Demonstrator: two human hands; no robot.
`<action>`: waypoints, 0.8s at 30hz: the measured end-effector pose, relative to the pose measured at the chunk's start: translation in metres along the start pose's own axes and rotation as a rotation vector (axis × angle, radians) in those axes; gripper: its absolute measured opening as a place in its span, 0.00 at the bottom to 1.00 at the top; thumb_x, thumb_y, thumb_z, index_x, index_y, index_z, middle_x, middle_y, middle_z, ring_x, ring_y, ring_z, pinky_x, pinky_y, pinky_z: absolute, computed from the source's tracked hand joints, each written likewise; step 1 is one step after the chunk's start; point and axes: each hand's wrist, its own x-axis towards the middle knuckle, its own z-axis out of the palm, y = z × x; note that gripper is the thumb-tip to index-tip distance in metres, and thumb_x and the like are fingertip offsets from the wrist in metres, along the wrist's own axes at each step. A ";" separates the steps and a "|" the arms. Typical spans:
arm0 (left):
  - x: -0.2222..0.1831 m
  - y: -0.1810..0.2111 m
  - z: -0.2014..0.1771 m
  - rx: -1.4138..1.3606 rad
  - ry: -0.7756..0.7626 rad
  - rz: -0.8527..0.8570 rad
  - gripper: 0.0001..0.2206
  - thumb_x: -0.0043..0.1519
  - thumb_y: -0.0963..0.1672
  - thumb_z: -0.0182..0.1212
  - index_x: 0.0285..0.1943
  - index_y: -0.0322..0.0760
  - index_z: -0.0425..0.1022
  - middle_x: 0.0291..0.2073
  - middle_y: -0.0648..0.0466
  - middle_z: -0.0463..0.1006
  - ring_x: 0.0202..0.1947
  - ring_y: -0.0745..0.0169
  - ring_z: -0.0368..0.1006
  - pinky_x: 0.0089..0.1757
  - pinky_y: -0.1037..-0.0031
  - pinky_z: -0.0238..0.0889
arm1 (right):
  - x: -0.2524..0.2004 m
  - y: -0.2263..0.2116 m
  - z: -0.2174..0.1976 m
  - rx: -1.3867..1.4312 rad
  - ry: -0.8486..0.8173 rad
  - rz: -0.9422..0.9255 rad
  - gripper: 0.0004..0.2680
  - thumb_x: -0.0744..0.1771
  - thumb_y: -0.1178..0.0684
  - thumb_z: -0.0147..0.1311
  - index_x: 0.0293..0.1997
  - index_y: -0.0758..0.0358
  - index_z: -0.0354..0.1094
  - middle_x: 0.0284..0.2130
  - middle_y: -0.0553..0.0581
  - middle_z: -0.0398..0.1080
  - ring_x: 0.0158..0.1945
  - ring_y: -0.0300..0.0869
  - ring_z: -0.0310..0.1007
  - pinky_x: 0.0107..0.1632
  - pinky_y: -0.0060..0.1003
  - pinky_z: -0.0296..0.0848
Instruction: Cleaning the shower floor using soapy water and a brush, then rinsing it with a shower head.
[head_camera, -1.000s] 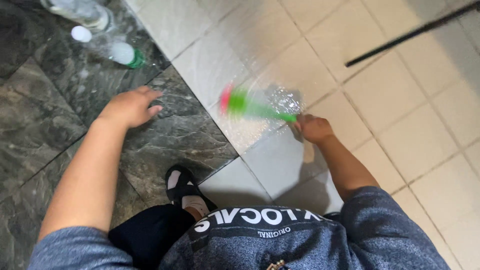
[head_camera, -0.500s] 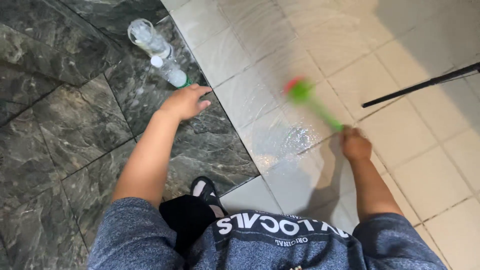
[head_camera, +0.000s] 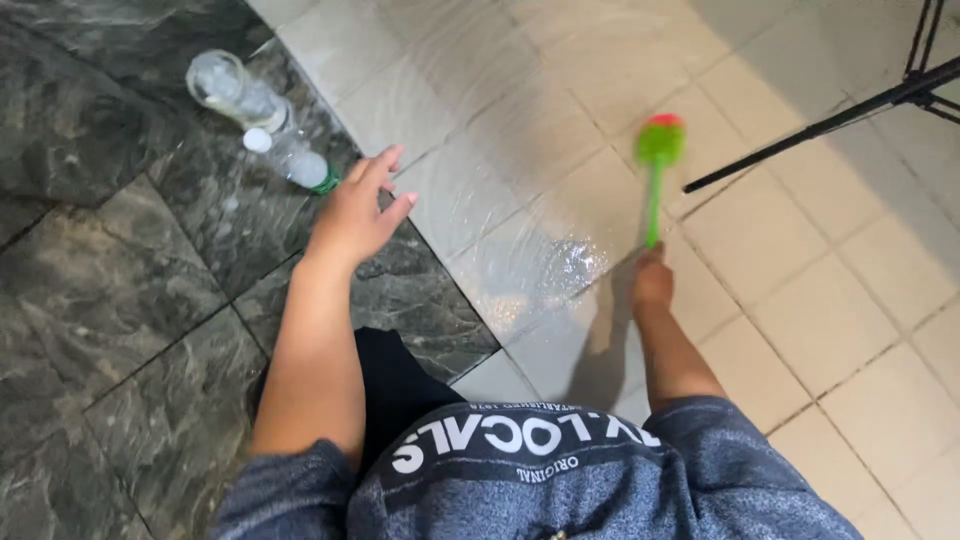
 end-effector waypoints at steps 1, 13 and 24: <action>0.006 -0.009 0.006 -0.001 -0.023 0.006 0.27 0.60 0.47 0.68 0.70 0.44 0.68 0.53 0.50 0.77 0.46 0.55 0.77 0.42 0.64 0.70 | 0.000 0.014 0.021 0.003 -0.007 0.023 0.20 0.75 0.44 0.33 0.76 0.59 0.53 0.45 0.75 0.75 0.49 0.65 0.75 0.52 0.57 0.73; 0.037 -0.112 0.061 -0.035 -0.316 0.002 0.34 0.60 0.46 0.68 0.77 0.46 0.59 0.58 0.45 0.75 0.44 0.55 0.76 0.42 0.66 0.71 | -0.037 0.018 0.037 0.281 -0.039 0.169 0.19 0.75 0.42 0.27 0.72 0.61 0.52 0.46 0.76 0.73 0.49 0.66 0.74 0.53 0.55 0.72; 0.041 -0.138 0.055 -0.101 -0.260 -0.064 0.36 0.61 0.44 0.67 0.79 0.39 0.54 0.63 0.44 0.71 0.52 0.53 0.75 0.44 0.65 0.71 | 0.029 0.009 0.098 0.001 -0.165 -0.119 0.15 0.69 0.45 0.34 0.55 0.64 0.59 0.46 0.73 0.72 0.51 0.64 0.72 0.54 0.54 0.71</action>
